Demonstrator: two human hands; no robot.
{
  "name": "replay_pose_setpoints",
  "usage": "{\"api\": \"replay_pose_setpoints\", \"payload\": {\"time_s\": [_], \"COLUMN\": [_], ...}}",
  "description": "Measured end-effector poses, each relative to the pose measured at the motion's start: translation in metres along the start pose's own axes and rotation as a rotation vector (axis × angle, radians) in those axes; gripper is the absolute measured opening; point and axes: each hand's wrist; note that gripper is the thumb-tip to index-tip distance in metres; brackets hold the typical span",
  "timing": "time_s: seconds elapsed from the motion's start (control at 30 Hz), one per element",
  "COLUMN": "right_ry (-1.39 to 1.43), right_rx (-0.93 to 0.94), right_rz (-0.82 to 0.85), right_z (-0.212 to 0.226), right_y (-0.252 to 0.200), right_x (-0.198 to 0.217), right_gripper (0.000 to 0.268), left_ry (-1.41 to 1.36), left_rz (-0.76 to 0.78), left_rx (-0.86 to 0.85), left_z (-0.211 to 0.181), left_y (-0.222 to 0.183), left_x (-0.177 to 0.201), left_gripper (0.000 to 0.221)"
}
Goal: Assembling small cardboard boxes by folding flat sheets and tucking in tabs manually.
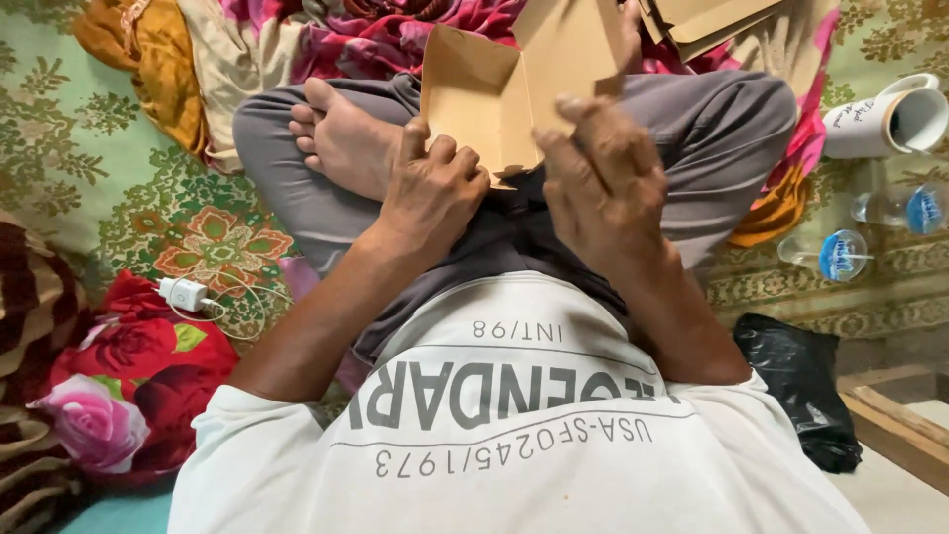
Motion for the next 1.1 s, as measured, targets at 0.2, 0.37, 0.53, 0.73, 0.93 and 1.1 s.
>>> {"api": "replay_pose_setpoints", "payload": {"time_s": [0.2, 0.37, 0.53, 0.73, 0.93, 1.1], "right_ry": [0.107, 0.157, -0.023, -0.127, -0.124, -0.082], "right_rx": [-0.119, -0.156, -0.023, 0.036, 0.054, 0.054], "right_rz": [0.267, 0.428, 0.432, 0.401, 0.29, 0.234], "right_z": [0.024, 0.019, 0.016, 0.002, 0.0, 0.007], "right_y": [0.018, 0.01, 0.009, -0.004, -0.012, 0.004], "right_x": [0.001, 0.002, -0.008, -0.029, -0.044, -0.033], "right_gripper": [0.031, 0.044, 0.034, 0.021, 0.013, 0.016], "left_ry": [-0.068, -0.105, -0.144, -0.13, -0.148, -0.185], "left_rz": [-0.047, -0.013, 0.025, 0.013, -0.027, -0.191], "left_rx": [-0.034, -0.024, 0.004, 0.03, 0.052, 0.104], "left_z": [0.002, 0.004, 0.005, 0.004, 0.001, -0.002], "left_y": [-0.018, -0.024, -0.025, -0.024, -0.021, -0.011], "left_x": [-0.034, -0.031, -0.029, -0.018, -0.024, -0.016], "left_gripper": [0.006, 0.008, 0.009, 0.017, 0.023, 0.023]}}
Point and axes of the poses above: each hand's wrist, its own y-axis towards the middle knuckle, its own x-axis out of the back of the hand, z = x × y, and after that the axes turned 3 degrees about y, right-handed
